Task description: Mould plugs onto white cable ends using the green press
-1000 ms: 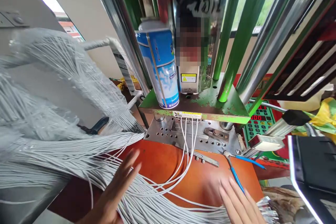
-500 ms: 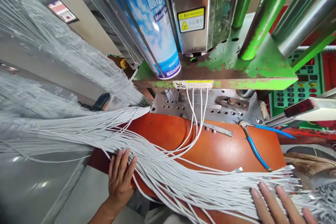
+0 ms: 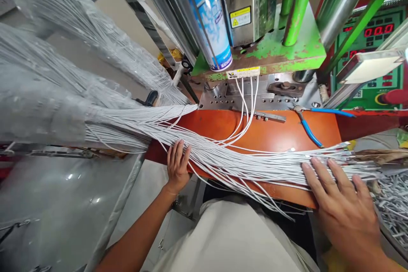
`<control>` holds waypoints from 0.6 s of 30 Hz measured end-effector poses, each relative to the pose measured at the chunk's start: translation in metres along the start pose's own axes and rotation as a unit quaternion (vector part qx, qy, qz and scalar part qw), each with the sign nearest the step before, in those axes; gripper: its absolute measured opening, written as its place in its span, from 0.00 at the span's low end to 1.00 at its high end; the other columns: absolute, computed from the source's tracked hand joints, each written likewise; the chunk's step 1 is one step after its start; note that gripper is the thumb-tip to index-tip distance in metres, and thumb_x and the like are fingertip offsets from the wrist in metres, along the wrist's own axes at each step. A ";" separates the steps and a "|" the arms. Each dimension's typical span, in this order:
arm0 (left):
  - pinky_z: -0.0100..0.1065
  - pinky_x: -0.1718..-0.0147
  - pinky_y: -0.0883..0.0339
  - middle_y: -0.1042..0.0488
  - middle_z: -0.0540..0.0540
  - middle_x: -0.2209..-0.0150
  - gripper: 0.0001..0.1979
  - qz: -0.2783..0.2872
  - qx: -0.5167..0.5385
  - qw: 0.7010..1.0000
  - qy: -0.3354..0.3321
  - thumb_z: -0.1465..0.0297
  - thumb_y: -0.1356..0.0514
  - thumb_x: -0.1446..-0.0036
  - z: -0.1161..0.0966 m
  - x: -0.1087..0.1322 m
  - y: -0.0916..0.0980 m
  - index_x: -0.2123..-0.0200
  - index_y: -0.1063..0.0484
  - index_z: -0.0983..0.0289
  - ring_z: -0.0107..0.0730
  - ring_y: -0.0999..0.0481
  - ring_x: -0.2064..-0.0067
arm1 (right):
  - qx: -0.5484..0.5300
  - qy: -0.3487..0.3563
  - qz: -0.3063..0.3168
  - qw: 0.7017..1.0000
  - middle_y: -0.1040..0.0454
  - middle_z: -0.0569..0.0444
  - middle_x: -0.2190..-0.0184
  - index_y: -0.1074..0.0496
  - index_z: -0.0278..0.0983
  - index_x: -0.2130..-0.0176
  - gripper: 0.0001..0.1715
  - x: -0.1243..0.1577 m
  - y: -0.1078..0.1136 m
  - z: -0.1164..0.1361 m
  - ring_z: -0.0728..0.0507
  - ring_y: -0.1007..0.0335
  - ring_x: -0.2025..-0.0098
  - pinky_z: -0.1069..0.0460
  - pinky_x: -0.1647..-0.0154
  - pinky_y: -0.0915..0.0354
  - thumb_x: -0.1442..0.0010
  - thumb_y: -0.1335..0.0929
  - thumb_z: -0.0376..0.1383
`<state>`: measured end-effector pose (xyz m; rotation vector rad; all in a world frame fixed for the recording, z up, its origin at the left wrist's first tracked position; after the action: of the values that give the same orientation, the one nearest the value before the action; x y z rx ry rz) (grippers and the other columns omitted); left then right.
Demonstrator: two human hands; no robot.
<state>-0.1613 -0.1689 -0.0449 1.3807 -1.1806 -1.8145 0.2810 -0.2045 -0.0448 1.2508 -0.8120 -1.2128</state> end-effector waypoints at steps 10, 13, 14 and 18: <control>0.62 0.32 0.45 0.44 0.71 0.28 0.36 0.046 -0.053 0.960 -0.270 0.66 0.31 0.39 0.045 0.038 0.019 0.32 0.40 0.61 0.60 0.50 0.26 | -0.080 0.103 -0.064 0.989 0.47 0.42 0.26 0.58 0.43 0.23 0.46 0.000 0.018 0.007 0.28 0.53 0.26 0.29 0.29 0.47 0.31 0.37 0.45; 0.56 0.33 0.40 0.42 0.67 0.28 0.29 -0.031 -0.051 0.956 -0.287 0.76 0.34 0.39 0.039 0.026 0.023 0.37 0.35 0.59 0.55 0.45 0.26 | -0.150 0.140 -0.078 0.976 0.41 0.43 0.29 0.55 0.42 0.24 0.44 -0.008 0.024 0.053 0.31 0.45 0.28 0.34 0.29 0.44 0.31 0.35 0.45; 0.54 0.33 0.39 0.41 0.66 0.29 0.26 -0.050 -0.033 0.953 -0.297 0.75 0.34 0.39 0.029 0.018 0.023 0.39 0.34 0.59 0.53 0.43 0.27 | -0.169 0.157 -0.078 0.970 0.40 0.44 0.30 0.55 0.42 0.24 0.44 -0.013 0.024 0.072 0.32 0.44 0.29 0.35 0.30 0.42 0.30 0.34 0.44; 0.51 0.32 0.40 0.32 0.62 0.34 0.15 -0.060 0.050 0.940 -0.332 0.69 0.36 0.35 -0.026 -0.015 0.020 0.46 0.30 0.60 0.44 0.36 0.30 | -0.223 0.216 -0.060 0.949 0.38 0.42 0.32 0.51 0.40 0.26 0.40 -0.038 0.021 0.138 0.32 0.43 0.32 0.35 0.34 0.38 0.31 0.33 0.40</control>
<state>-0.1335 -0.1730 -0.0224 0.9127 -1.5543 -2.4421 0.1466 -0.2054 0.0081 1.1351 -0.1282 -1.0829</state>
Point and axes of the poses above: each hand's wrist, its own x-axis away from the middle knuckle, its own y-axis out of the back of the hand, z = x × y, the point moved 4 cm from there along -x, towards the middle knuckle
